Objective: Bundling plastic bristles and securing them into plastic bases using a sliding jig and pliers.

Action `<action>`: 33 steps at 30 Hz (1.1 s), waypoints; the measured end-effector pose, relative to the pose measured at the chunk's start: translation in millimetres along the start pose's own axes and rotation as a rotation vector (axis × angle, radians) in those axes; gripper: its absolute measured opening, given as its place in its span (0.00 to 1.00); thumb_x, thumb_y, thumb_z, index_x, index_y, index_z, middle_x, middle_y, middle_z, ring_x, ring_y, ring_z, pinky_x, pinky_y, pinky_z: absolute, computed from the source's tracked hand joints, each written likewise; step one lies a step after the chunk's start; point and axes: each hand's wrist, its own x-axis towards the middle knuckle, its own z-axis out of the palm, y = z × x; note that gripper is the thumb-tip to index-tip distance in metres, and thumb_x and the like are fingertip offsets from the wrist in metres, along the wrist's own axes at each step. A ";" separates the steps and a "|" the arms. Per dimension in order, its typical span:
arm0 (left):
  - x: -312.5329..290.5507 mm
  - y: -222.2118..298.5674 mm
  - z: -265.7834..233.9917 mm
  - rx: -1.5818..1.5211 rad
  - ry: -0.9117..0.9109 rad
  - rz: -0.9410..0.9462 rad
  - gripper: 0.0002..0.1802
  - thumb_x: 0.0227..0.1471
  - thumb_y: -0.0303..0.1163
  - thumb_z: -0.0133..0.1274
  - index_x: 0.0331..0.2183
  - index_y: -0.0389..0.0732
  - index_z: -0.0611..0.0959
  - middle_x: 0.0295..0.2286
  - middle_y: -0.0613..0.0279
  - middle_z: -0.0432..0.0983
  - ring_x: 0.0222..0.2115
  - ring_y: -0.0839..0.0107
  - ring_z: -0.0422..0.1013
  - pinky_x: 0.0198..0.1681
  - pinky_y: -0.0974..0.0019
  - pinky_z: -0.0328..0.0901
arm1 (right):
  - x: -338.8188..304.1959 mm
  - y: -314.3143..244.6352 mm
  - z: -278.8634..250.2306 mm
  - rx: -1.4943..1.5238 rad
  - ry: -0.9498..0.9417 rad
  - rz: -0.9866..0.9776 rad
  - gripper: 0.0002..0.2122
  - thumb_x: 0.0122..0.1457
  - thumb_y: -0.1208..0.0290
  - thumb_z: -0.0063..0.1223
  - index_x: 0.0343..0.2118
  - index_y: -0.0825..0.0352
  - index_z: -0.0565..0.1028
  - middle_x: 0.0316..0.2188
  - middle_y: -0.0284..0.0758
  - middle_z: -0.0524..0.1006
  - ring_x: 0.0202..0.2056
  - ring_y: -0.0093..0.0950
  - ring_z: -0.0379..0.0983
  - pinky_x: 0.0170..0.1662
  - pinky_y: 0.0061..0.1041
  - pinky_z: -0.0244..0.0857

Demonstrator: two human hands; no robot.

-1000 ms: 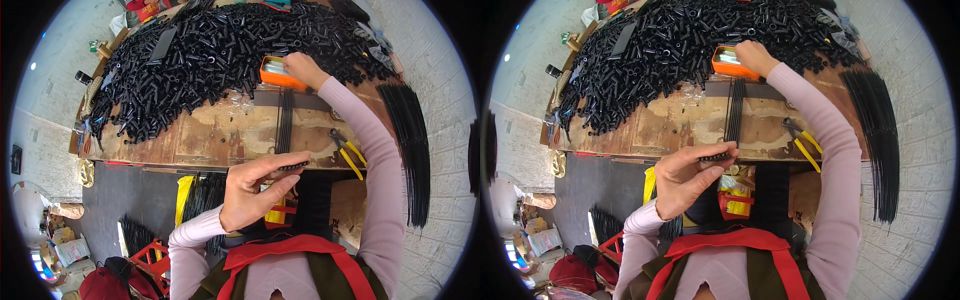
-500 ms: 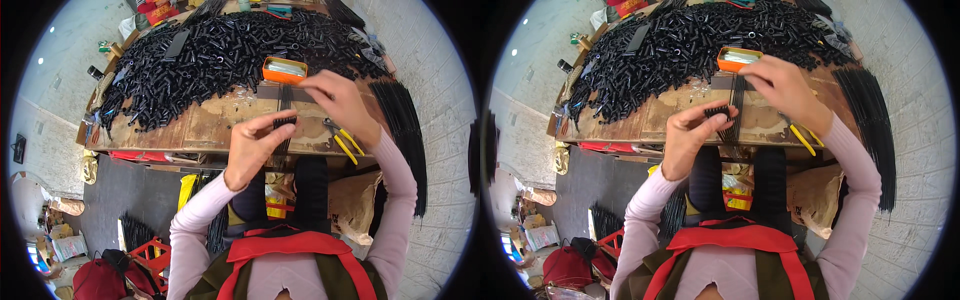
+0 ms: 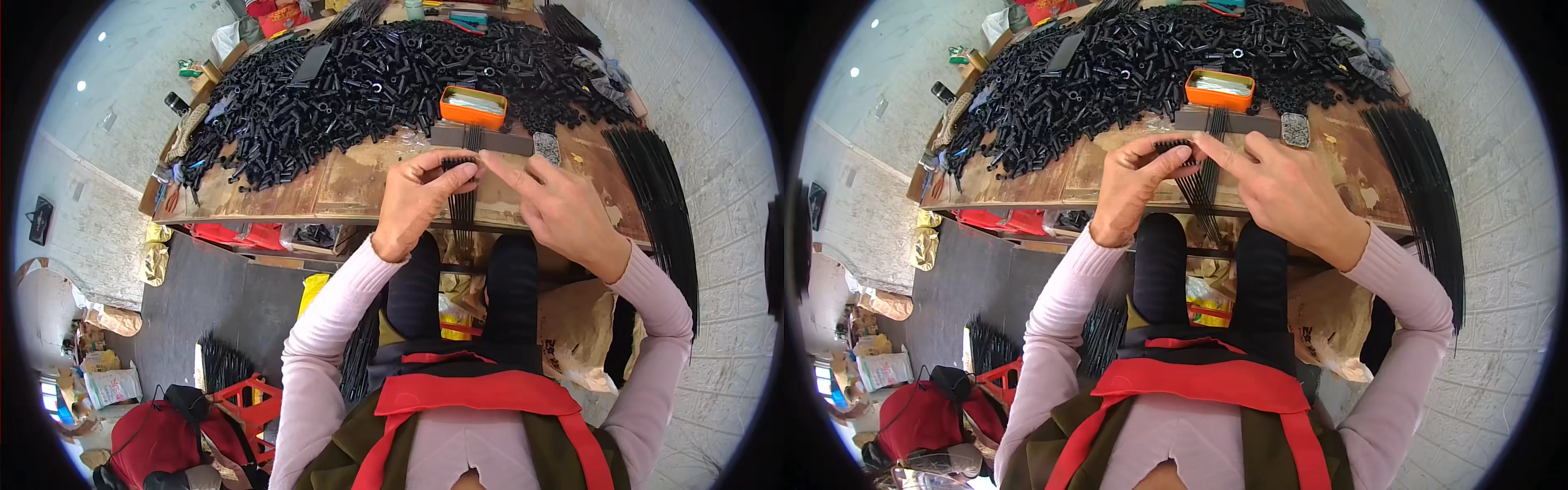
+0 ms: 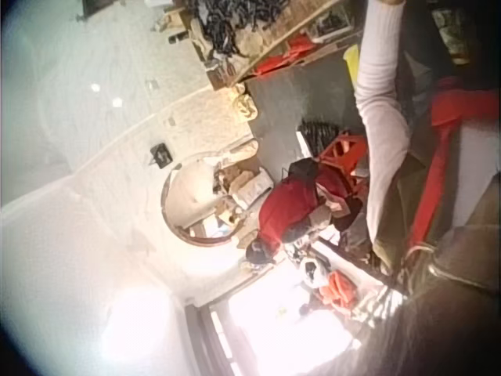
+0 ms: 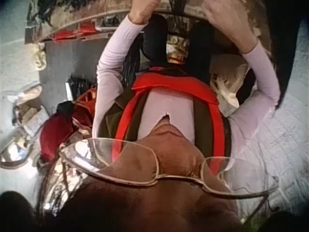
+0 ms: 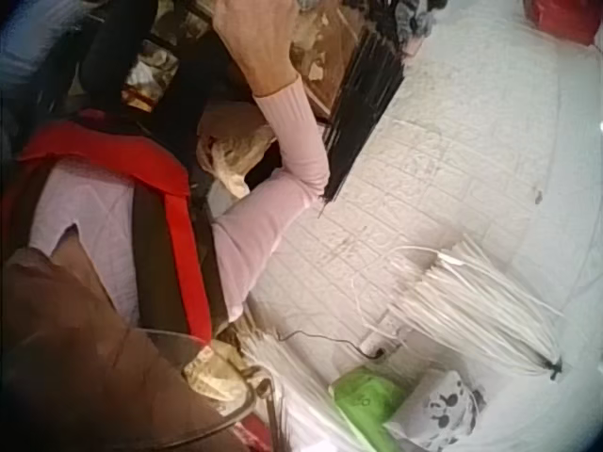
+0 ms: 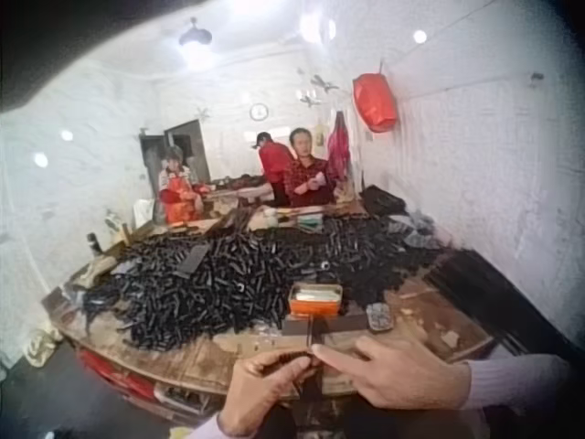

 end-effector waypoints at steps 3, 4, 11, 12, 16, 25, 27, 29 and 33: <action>-0.2 -0.4 -3.2 -0.015 -0.007 0.011 0.12 0.56 0.21 0.54 0.43 0.31 0.81 0.37 0.55 0.80 0.37 0.70 0.77 0.43 0.68 0.75 | 0.7 -1.6 -0.6 0.026 -0.061 0.026 0.34 0.49 0.81 0.52 0.62 0.52 0.65 0.28 0.34 0.65 0.26 0.32 0.69 0.27 0.31 0.67; 0.0 -0.3 -3.4 -0.017 -0.010 0.015 0.12 0.56 0.21 0.54 0.43 0.31 0.81 0.37 0.55 0.80 0.37 0.70 0.77 0.43 0.68 0.75 | 0.7 -1.3 0.0 0.025 -0.062 0.024 0.34 0.49 0.81 0.52 0.62 0.52 0.65 0.28 0.34 0.65 0.26 0.32 0.69 0.27 0.31 0.67; 1.3 -0.7 -5.9 -0.013 -0.005 0.026 0.12 0.56 0.22 0.54 0.43 0.31 0.81 0.36 0.53 0.80 0.38 0.68 0.77 0.44 0.67 0.75 | 5.6 18.4 -0.6 -0.098 0.126 -0.165 0.23 0.47 0.83 0.52 0.50 0.66 0.74 0.29 0.35 0.69 0.28 0.33 0.71 0.30 0.30 0.68; 1.6 -1.5 -7.3 -0.032 -0.024 0.023 0.12 0.56 0.22 0.54 0.43 0.31 0.81 0.36 0.53 0.80 0.39 0.66 0.77 0.44 0.66 0.74 | 6.3 22.8 -0.8 -0.098 0.191 -0.214 0.20 0.46 0.83 0.53 0.45 0.69 0.76 0.30 0.36 0.71 0.29 0.33 0.72 0.30 0.30 0.68; 0.6 -0.8 -9.1 -0.039 -0.066 -0.015 0.12 0.55 0.21 0.54 0.43 0.31 0.81 0.37 0.51 0.80 0.41 0.64 0.77 0.46 0.65 0.74 | 13.3 22.5 -11.5 -0.072 0.206 -0.256 0.15 0.44 0.82 0.55 0.39 0.71 0.77 0.32 0.38 0.73 0.31 0.34 0.73 0.32 0.30 0.69; -1.4 0.7 -8.4 -0.023 -0.085 -0.031 0.13 0.55 0.22 0.55 0.44 0.31 0.81 0.38 0.50 0.80 0.41 0.64 0.77 0.47 0.64 0.74 | 25.3 15.2 -8.5 -0.019 0.208 -0.334 0.15 0.45 0.81 0.55 0.39 0.71 0.77 0.32 0.38 0.74 0.31 0.34 0.72 0.31 0.30 0.68; -0.9 -0.9 -11.7 -0.038 -0.077 -0.025 0.13 0.55 0.22 0.55 0.44 0.31 0.81 0.38 0.50 0.80 0.40 0.64 0.77 0.47 0.64 0.74 | 28.9 14.6 -5.8 0.039 0.214 -0.308 0.16 0.45 0.82 0.55 0.40 0.70 0.77 0.32 0.37 0.74 0.31 0.34 0.72 0.30 0.29 0.67; -0.8 -1.0 -14.4 -0.053 -0.077 -0.021 0.13 0.55 0.22 0.55 0.44 0.30 0.81 0.38 0.50 0.80 0.40 0.65 0.77 0.47 0.64 0.74 | 34.3 17.8 2.4 0.096 0.230 -0.318 0.16 0.45 0.82 0.55 0.41 0.70 0.77 0.32 0.37 0.74 0.30 0.34 0.71 0.29 0.29 0.66; -4.5 -0.3 -17.5 -0.082 -0.064 -0.012 0.13 0.55 0.22 0.55 0.44 0.31 0.81 0.37 0.50 0.80 0.39 0.66 0.77 0.47 0.65 0.74 | 38.8 18.8 7.6 0.136 0.239 -0.358 0.17 0.45 0.82 0.55 0.42 0.69 0.76 0.32 0.37 0.75 0.29 0.33 0.71 0.29 0.28 0.66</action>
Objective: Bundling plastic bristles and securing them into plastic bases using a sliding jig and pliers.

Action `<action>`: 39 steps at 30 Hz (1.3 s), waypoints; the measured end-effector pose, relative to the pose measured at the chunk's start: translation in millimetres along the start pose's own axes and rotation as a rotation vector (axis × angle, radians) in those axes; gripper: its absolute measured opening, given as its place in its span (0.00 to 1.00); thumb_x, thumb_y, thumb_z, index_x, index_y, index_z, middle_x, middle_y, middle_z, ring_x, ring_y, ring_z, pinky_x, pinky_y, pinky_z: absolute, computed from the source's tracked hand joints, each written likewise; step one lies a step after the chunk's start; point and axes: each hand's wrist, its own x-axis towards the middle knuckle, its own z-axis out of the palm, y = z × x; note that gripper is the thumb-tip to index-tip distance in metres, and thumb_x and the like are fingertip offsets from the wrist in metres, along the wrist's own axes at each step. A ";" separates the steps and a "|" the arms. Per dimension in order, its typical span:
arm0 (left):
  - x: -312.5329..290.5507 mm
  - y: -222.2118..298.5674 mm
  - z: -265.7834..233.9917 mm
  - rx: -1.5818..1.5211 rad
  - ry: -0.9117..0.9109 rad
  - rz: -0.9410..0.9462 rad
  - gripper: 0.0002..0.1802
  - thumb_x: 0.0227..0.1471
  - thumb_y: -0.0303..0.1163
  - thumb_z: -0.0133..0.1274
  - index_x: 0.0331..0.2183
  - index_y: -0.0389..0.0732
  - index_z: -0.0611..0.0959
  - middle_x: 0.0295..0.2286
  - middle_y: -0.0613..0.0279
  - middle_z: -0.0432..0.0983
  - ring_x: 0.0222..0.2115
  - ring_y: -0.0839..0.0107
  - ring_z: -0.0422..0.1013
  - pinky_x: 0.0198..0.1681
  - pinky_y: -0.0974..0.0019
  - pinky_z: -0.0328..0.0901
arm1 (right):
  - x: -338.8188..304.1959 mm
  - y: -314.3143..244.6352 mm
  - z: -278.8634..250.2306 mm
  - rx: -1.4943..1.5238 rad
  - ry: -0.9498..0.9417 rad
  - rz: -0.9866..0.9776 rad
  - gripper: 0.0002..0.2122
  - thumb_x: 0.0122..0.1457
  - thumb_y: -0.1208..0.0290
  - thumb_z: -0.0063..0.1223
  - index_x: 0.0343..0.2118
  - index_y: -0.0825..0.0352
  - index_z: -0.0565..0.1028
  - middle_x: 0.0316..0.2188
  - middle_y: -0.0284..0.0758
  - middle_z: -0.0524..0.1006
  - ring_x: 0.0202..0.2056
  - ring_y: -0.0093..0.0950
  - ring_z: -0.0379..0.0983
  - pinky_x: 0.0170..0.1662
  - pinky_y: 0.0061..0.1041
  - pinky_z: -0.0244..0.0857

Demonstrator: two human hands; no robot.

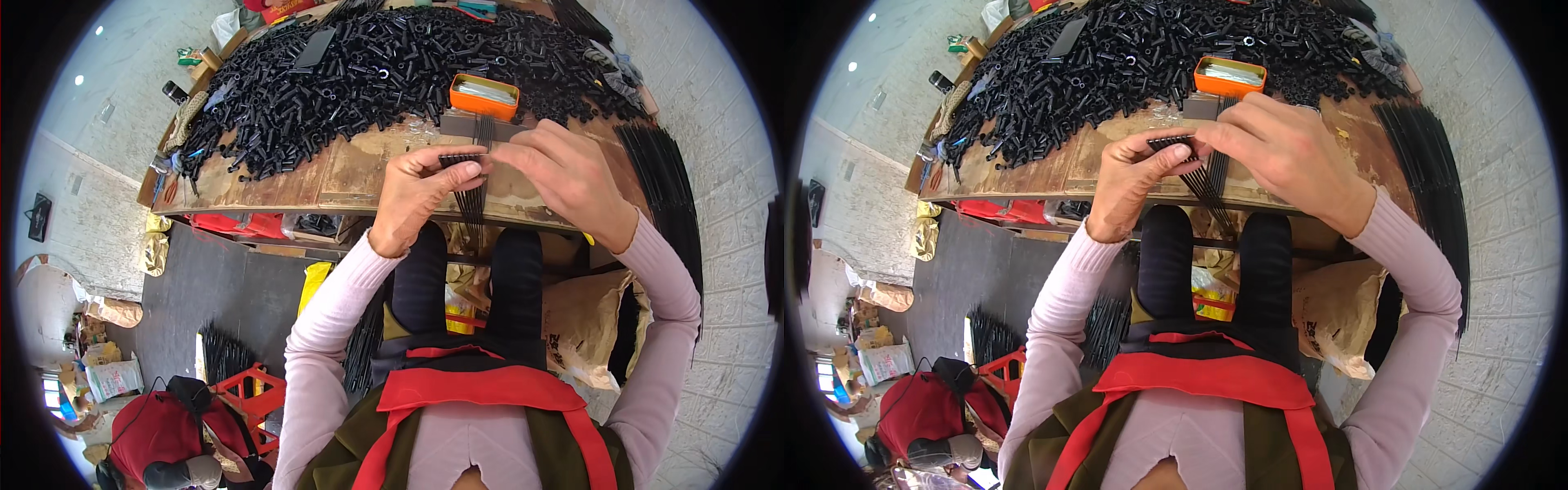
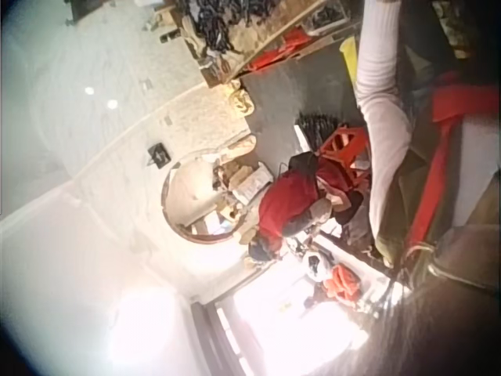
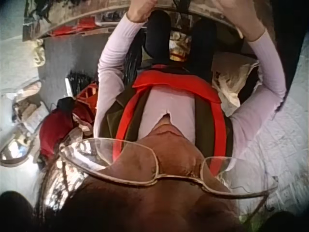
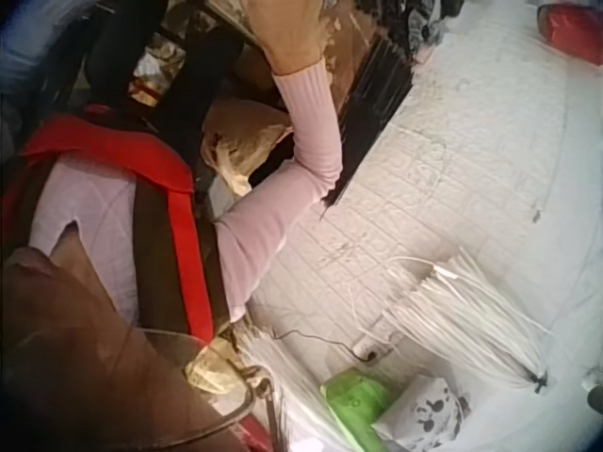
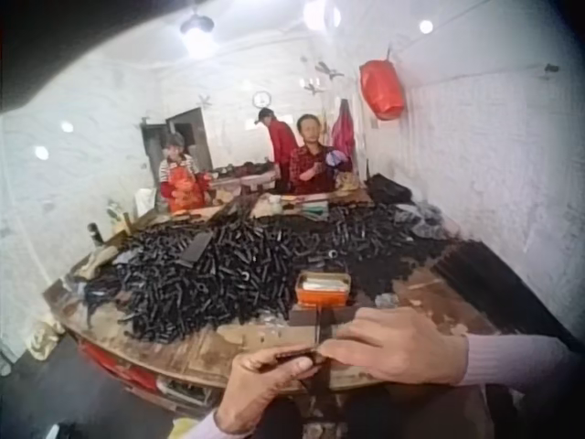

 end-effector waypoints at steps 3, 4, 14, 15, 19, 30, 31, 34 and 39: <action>-1.1 -0.1 2.6 0.032 0.007 -0.011 0.14 0.55 0.22 0.56 0.44 0.31 0.81 0.38 0.50 0.80 0.39 0.67 0.77 0.47 0.65 0.73 | -5.0 -6.6 -2.2 -0.080 -0.032 -0.020 0.18 0.45 0.82 0.56 0.43 0.70 0.76 0.33 0.38 0.76 0.29 0.33 0.72 0.29 0.28 0.67; -1.7 -0.1 3.4 0.073 0.015 -0.026 0.14 0.54 0.21 0.56 0.44 0.31 0.81 0.38 0.51 0.80 0.39 0.67 0.77 0.47 0.65 0.73 | -4.7 -10.3 -2.7 -0.076 -0.032 -0.019 0.18 0.45 0.82 0.56 0.43 0.70 0.76 0.33 0.38 0.76 0.29 0.33 0.72 0.29 0.28 0.67; 3.0 -0.3 4.9 0.054 -0.017 -0.019 0.15 0.52 0.20 0.58 0.44 0.31 0.81 0.39 0.52 0.80 0.41 0.68 0.77 0.43 0.71 0.72 | -15.1 -8.6 -6.6 -0.092 -0.025 0.112 0.18 0.45 0.81 0.59 0.43 0.72 0.76 0.35 0.38 0.76 0.31 0.35 0.74 0.32 0.29 0.70; 2.2 1.8 4.9 0.071 -0.020 -0.030 0.16 0.52 0.21 0.58 0.45 0.32 0.81 0.39 0.54 0.80 0.40 0.70 0.77 0.42 0.72 0.72 | -11.6 -7.7 -5.9 -0.044 -0.016 0.102 0.16 0.48 0.84 0.58 0.43 0.72 0.77 0.35 0.40 0.78 0.30 0.37 0.74 0.33 0.30 0.70; 4.6 -19.8 -11.8 0.244 -0.127 -0.153 0.19 0.49 0.26 0.63 0.46 0.39 0.83 0.35 0.61 0.82 0.34 0.80 0.75 0.38 0.74 0.70 | -16.6 16.8 2.8 0.016 0.121 0.057 0.13 0.54 0.84 0.55 0.43 0.71 0.77 0.29 0.36 0.77 0.27 0.32 0.73 0.30 0.26 0.68; 30.9 -129.4 -53.5 1.279 -0.390 0.450 0.39 0.38 0.41 0.66 0.55 0.52 0.73 0.62 0.53 0.54 0.63 0.54 0.52 0.64 0.51 0.50 | -63.8 160.3 103.6 0.213 -0.214 0.694 0.10 0.61 0.69 0.51 0.37 0.70 0.78 0.28 0.39 0.79 0.27 0.30 0.75 0.32 0.28 0.67; 31.9 -129.3 -52.7 1.276 -0.390 0.449 0.39 0.38 0.41 0.66 0.55 0.52 0.73 0.62 0.53 0.54 0.63 0.54 0.52 0.64 0.51 0.50 | -57.4 173.1 116.0 0.099 -0.148 0.545 0.10 0.60 0.69 0.51 0.38 0.70 0.78 0.30 0.41 0.79 0.30 0.36 0.76 0.35 0.32 0.68; 37.9 -113.2 -39.7 1.525 -0.443 0.375 0.38 0.46 0.38 0.58 0.60 0.58 0.67 0.64 0.56 0.51 0.65 0.58 0.49 0.66 0.49 0.46 | -39.4 215.2 152.7 0.022 -0.251 0.569 0.09 0.57 0.70 0.52 0.36 0.69 0.79 0.32 0.44 0.79 0.36 0.43 0.75 0.39 0.36 0.69; 50.9 -121.0 -48.3 1.723 -0.550 0.429 0.56 0.30 0.41 0.68 0.63 0.58 0.61 0.65 0.54 0.45 0.66 0.56 0.44 0.66 0.49 0.44 | -31.7 248.4 196.0 -0.162 -0.505 0.627 0.08 0.54 0.71 0.53 0.32 0.70 0.79 0.31 0.45 0.79 0.33 0.43 0.76 0.37 0.38 0.70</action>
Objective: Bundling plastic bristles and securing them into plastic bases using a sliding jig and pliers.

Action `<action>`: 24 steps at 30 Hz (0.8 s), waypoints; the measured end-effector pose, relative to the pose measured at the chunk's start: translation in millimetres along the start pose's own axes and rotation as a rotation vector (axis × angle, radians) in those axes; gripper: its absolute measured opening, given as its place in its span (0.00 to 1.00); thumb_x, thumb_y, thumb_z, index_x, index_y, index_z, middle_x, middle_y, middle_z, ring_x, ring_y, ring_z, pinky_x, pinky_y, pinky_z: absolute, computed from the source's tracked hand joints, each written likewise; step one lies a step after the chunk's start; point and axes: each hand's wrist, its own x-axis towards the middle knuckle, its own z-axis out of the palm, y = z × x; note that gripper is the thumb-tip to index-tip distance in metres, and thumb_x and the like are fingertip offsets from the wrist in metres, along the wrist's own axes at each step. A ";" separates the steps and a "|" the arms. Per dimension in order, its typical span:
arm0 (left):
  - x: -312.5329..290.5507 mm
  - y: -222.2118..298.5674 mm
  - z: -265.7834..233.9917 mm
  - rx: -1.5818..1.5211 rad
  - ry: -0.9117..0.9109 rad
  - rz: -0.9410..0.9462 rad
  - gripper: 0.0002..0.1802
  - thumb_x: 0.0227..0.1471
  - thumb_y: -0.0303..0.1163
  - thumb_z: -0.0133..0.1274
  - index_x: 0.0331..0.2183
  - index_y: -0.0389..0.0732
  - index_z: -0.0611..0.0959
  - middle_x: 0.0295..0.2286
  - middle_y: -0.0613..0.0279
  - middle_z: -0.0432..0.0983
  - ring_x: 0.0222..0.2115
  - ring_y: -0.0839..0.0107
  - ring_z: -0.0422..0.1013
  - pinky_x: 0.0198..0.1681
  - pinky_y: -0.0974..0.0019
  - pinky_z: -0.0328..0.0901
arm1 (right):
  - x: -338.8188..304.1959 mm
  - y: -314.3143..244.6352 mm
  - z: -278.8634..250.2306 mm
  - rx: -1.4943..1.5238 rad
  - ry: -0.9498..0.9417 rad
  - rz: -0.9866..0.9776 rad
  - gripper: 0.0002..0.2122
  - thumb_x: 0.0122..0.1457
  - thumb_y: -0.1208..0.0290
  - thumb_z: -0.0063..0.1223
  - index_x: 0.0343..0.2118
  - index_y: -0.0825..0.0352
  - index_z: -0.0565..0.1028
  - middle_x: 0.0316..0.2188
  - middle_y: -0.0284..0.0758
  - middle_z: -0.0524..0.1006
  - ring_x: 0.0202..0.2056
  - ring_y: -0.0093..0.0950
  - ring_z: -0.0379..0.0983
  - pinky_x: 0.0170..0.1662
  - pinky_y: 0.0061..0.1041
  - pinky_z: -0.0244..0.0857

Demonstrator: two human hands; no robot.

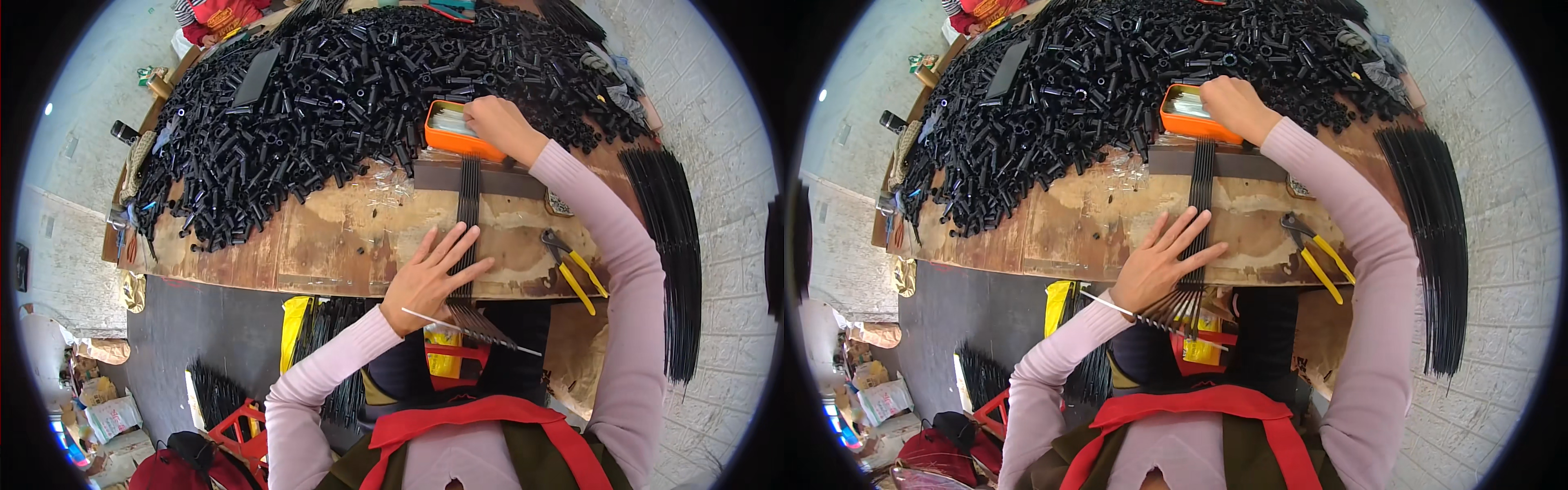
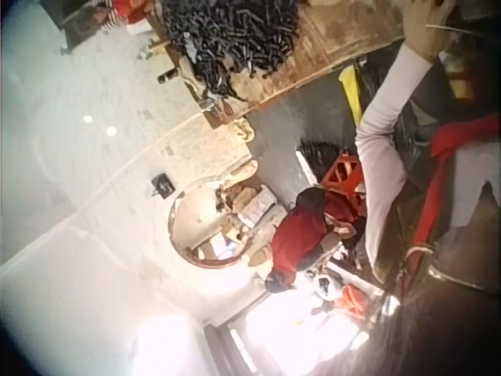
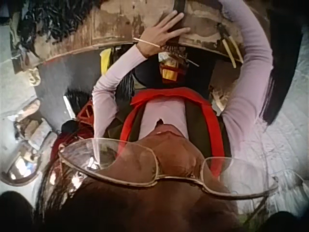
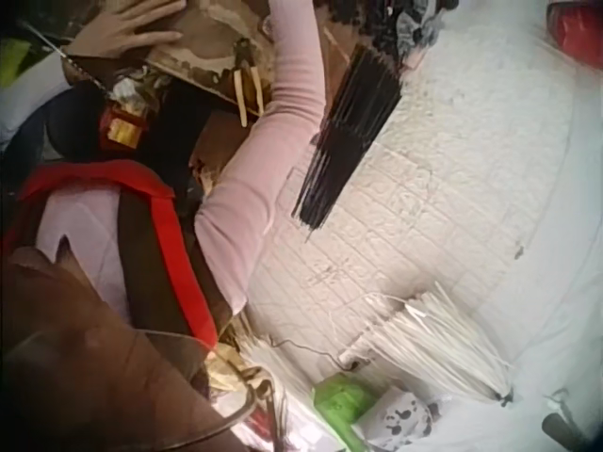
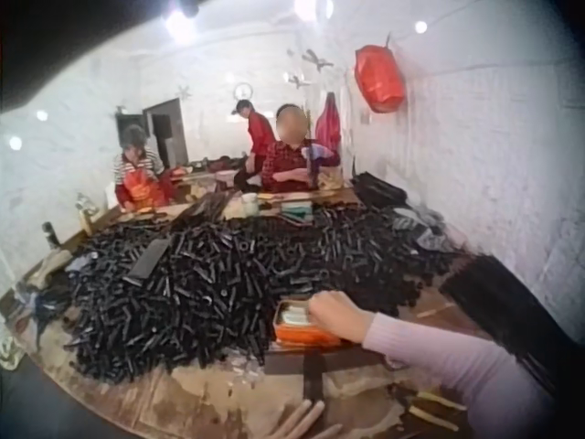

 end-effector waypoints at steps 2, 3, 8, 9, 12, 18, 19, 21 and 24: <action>-1.0 0.6 -1.0 -0.087 0.024 -0.005 0.56 0.29 0.37 0.67 0.62 0.58 0.62 0.65 0.54 0.45 0.66 0.56 0.44 0.67 0.48 0.43 | -2.8 1.4 -2.6 0.121 0.057 0.007 0.07 0.53 0.72 0.54 0.29 0.71 0.79 0.28 0.44 0.79 0.32 0.45 0.76 0.34 0.39 0.70; 0.0 0.2 -0.4 -0.119 0.029 -0.010 0.55 0.29 0.35 0.67 0.62 0.58 0.63 0.65 0.54 0.45 0.66 0.56 0.44 0.67 0.48 0.43 | -3.3 2.6 -4.9 0.122 0.055 0.008 0.07 0.53 0.72 0.54 0.29 0.71 0.79 0.28 0.44 0.79 0.32 0.45 0.76 0.34 0.39 0.70; 0.0 -1.5 -2.0 -0.113 0.018 -0.013 0.54 0.29 0.38 0.68 0.61 0.57 0.64 0.65 0.54 0.46 0.66 0.56 0.44 0.67 0.48 0.43 | -27.7 -6.5 -37.9 0.211 0.228 -0.138 0.08 0.52 0.78 0.52 0.33 0.70 0.80 0.28 0.44 0.77 0.33 0.43 0.75 0.36 0.37 0.69; -1.2 -1.9 -1.5 -0.117 0.024 -0.022 0.53 0.29 0.40 0.69 0.61 0.57 0.65 0.65 0.54 0.46 0.66 0.56 0.44 0.66 0.48 0.43 | -39.9 -13.5 -40.5 0.214 0.224 -0.140 0.08 0.52 0.78 0.52 0.33 0.70 0.80 0.28 0.44 0.77 0.33 0.43 0.75 0.36 0.37 0.69; -0.4 -2.5 -0.1 -0.091 0.029 -0.019 0.53 0.29 0.44 0.69 0.60 0.56 0.66 0.65 0.54 0.47 0.66 0.56 0.44 0.66 0.48 0.44 | -85.5 -29.0 -45.1 0.189 0.249 -0.168 0.13 0.52 0.80 0.51 0.42 0.68 0.78 0.31 0.44 0.76 0.33 0.42 0.74 0.37 0.36 0.69; -0.7 -1.1 -0.4 -0.160 0.056 -0.030 0.53 0.29 0.44 0.69 0.60 0.56 0.66 0.65 0.54 0.47 0.66 0.56 0.45 0.66 0.48 0.44 | -120.7 -20.2 -31.0 0.177 0.134 -0.108 0.17 0.51 0.79 0.50 0.46 0.64 0.76 0.30 0.39 0.73 0.32 0.39 0.74 0.36 0.36 0.69; 0.1 -1.0 -0.5 -0.155 0.051 -0.023 0.53 0.29 0.42 0.69 0.60 0.56 0.65 0.65 0.54 0.47 0.66 0.56 0.44 0.66 0.48 0.44 | -122.2 -18.4 -30.2 0.177 0.134 -0.108 0.17 0.51 0.79 0.50 0.46 0.64 0.76 0.30 0.39 0.73 0.32 0.39 0.74 0.36 0.36 0.69; 1.2 -0.5 -1.1 -0.149 0.046 -0.016 0.53 0.29 0.40 0.69 0.60 0.56 0.65 0.65 0.54 0.46 0.66 0.56 0.44 0.67 0.48 0.43 | -124.3 -15.3 -27.9 0.159 0.143 -0.125 0.17 0.51 0.79 0.50 0.46 0.64 0.76 0.29 0.39 0.73 0.31 0.39 0.74 0.35 0.37 0.69; 0.1 -0.7 -2.4 -0.107 0.016 -0.013 0.54 0.28 0.36 0.69 0.60 0.56 0.65 0.65 0.54 0.46 0.66 0.56 0.44 0.67 0.49 0.43 | -124.9 -15.5 -29.3 0.148 0.138 -0.126 0.17 0.51 0.78 0.50 0.46 0.64 0.76 0.29 0.39 0.72 0.31 0.39 0.74 0.35 0.37 0.69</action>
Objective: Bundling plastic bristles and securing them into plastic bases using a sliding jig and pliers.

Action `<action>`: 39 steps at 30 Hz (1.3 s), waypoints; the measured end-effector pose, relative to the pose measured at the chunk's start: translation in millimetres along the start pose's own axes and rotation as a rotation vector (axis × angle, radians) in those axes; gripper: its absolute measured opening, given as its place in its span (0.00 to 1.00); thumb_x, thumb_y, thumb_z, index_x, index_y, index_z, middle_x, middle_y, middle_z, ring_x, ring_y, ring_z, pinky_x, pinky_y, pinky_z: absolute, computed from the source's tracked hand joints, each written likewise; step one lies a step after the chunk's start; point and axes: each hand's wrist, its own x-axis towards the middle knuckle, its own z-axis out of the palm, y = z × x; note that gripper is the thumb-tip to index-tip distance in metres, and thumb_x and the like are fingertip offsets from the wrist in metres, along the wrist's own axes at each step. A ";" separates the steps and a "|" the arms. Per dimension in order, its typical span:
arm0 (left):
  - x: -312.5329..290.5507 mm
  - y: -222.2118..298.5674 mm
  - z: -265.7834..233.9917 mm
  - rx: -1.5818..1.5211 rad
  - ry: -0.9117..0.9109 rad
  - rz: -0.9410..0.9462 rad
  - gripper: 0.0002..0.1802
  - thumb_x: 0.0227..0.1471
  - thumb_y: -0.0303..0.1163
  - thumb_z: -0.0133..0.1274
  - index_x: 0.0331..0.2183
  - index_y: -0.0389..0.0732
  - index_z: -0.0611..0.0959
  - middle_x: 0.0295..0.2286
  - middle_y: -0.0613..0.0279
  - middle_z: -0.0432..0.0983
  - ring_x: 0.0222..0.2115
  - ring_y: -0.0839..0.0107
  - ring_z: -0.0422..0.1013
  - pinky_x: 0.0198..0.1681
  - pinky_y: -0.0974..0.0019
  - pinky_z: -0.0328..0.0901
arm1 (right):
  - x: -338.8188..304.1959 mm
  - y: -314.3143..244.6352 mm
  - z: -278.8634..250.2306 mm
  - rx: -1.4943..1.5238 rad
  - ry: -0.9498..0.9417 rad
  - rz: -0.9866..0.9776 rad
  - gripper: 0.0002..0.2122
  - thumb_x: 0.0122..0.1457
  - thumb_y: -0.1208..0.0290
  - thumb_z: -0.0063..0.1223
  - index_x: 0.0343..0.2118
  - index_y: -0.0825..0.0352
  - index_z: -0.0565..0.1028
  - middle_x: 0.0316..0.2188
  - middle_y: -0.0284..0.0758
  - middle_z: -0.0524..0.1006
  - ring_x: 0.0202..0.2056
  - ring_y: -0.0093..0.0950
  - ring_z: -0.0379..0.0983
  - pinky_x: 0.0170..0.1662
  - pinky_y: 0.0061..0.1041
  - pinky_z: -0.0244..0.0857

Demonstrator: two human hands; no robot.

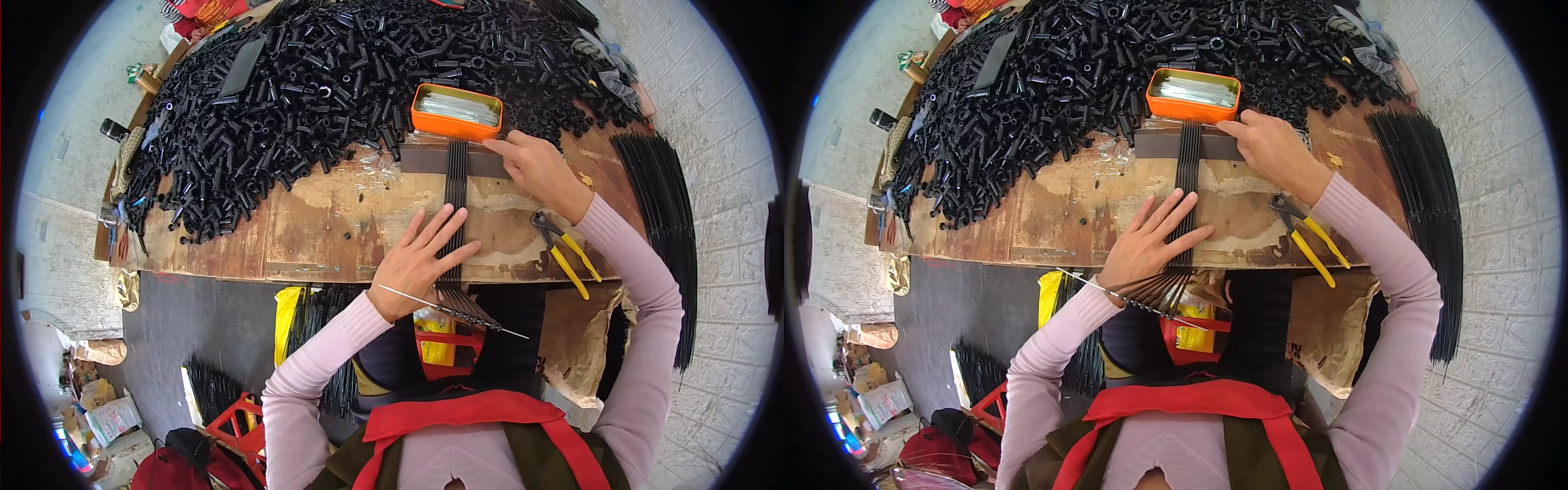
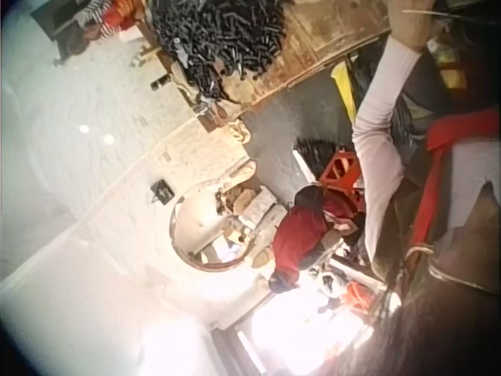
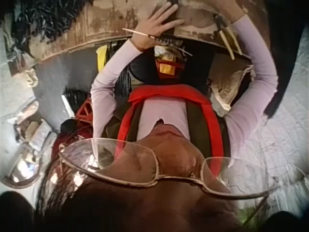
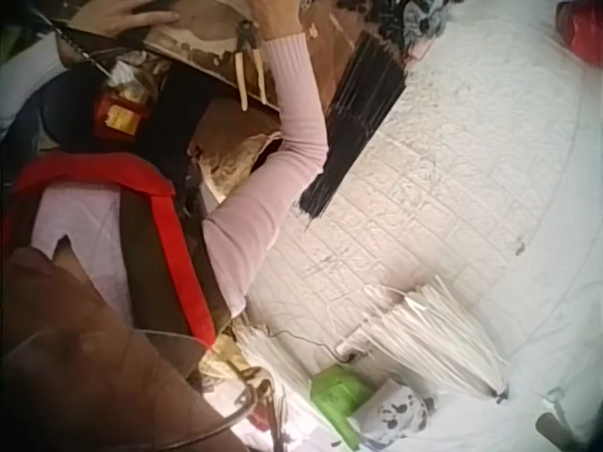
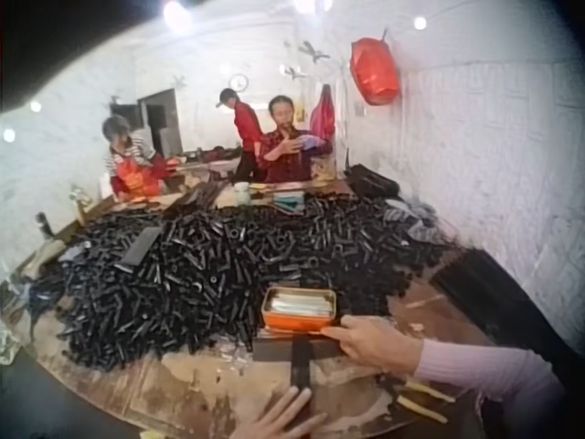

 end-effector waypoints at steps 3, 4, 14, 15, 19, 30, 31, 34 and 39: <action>-0.6 0.2 -1.1 0.011 -0.015 0.002 0.55 0.28 0.36 0.69 0.61 0.56 0.64 0.65 0.54 0.46 0.66 0.56 0.44 0.67 0.49 0.43 | 2.8 -1.9 0.5 -0.011 -0.018 0.001 0.17 0.51 0.78 0.50 0.46 0.65 0.77 0.29 0.39 0.73 0.32 0.39 0.74 0.35 0.36 0.69; -0.9 -0.2 0.4 -0.003 -0.001 -0.001 0.55 0.28 0.36 0.69 0.61 0.56 0.64 0.65 0.55 0.46 0.66 0.56 0.44 0.67 0.49 0.43 | 4.1 -3.0 0.4 -0.010 -0.018 0.000 0.17 0.51 0.78 0.50 0.46 0.65 0.77 0.29 0.39 0.73 0.32 0.39 0.74 0.35 0.36 0.69; 0.3 0.3 -0.4 -0.105 0.038 -0.005 0.54 0.29 0.41 0.70 0.60 0.56 0.65 0.65 0.52 0.46 0.66 0.55 0.44 0.67 0.49 0.44 | 20.5 14.5 9.9 -0.036 0.044 -0.112 0.11 0.51 0.79 0.53 0.40 0.66 0.77 0.31 0.38 0.75 0.35 0.38 0.74 0.37 0.35 0.70; -0.1 0.1 0.3 -0.104 0.039 -0.008 0.54 0.29 0.41 0.70 0.60 0.56 0.65 0.65 0.52 0.46 0.66 0.55 0.44 0.67 0.49 0.44 | 22.8 13.9 9.9 -0.013 0.056 -0.096 0.09 0.52 0.79 0.53 0.37 0.66 0.77 0.30 0.37 0.75 0.34 0.37 0.74 0.37 0.34 0.70; -1.1 0.0 -0.5 -0.118 0.062 -0.008 0.53 0.30 0.42 0.70 0.60 0.56 0.66 0.64 0.53 0.47 0.66 0.54 0.45 0.66 0.50 0.45 | 28.8 12.0 13.4 -0.012 0.035 -0.115 0.07 0.52 0.78 0.53 0.35 0.67 0.76 0.31 0.37 0.76 0.34 0.37 0.74 0.36 0.34 0.71; -1.3 -1.0 -1.2 -0.113 0.075 0.002 0.51 0.30 0.42 0.70 0.59 0.55 0.67 0.64 0.52 0.49 0.65 0.54 0.47 0.66 0.51 0.47 | 32.1 2.4 9.3 0.072 0.053 -0.087 0.05 0.54 0.78 0.53 0.34 0.68 0.75 0.30 0.39 0.75 0.35 0.39 0.74 0.38 0.34 0.70; -0.8 -0.7 -1.8 -0.109 0.071 0.002 0.51 0.30 0.42 0.70 0.59 0.55 0.67 0.64 0.52 0.49 0.65 0.54 0.47 0.66 0.51 0.47 | 31.3 4.7 10.6 0.071 0.051 -0.085 0.05 0.54 0.78 0.53 0.34 0.68 0.75 0.30 0.39 0.75 0.35 0.39 0.74 0.38 0.34 0.70; 0.2 0.2 -2.2 -0.112 0.073 0.000 0.51 0.31 0.43 0.69 0.59 0.55 0.67 0.64 0.52 0.49 0.65 0.55 0.47 0.66 0.51 0.47 | 29.2 9.4 15.4 0.097 0.095 -0.163 0.04 0.55 0.77 0.54 0.33 0.68 0.75 0.30 0.39 0.75 0.35 0.39 0.74 0.38 0.34 0.70; -1.0 0.7 -4.6 -0.136 0.098 -0.015 0.50 0.32 0.44 0.69 0.59 0.55 0.68 0.64 0.52 0.49 0.65 0.55 0.47 0.66 0.51 0.47 | 21.4 2.5 14.5 -0.096 0.035 -0.013 0.06 0.57 0.75 0.53 0.37 0.68 0.75 0.32 0.40 0.77 0.35 0.39 0.75 0.39 0.33 0.70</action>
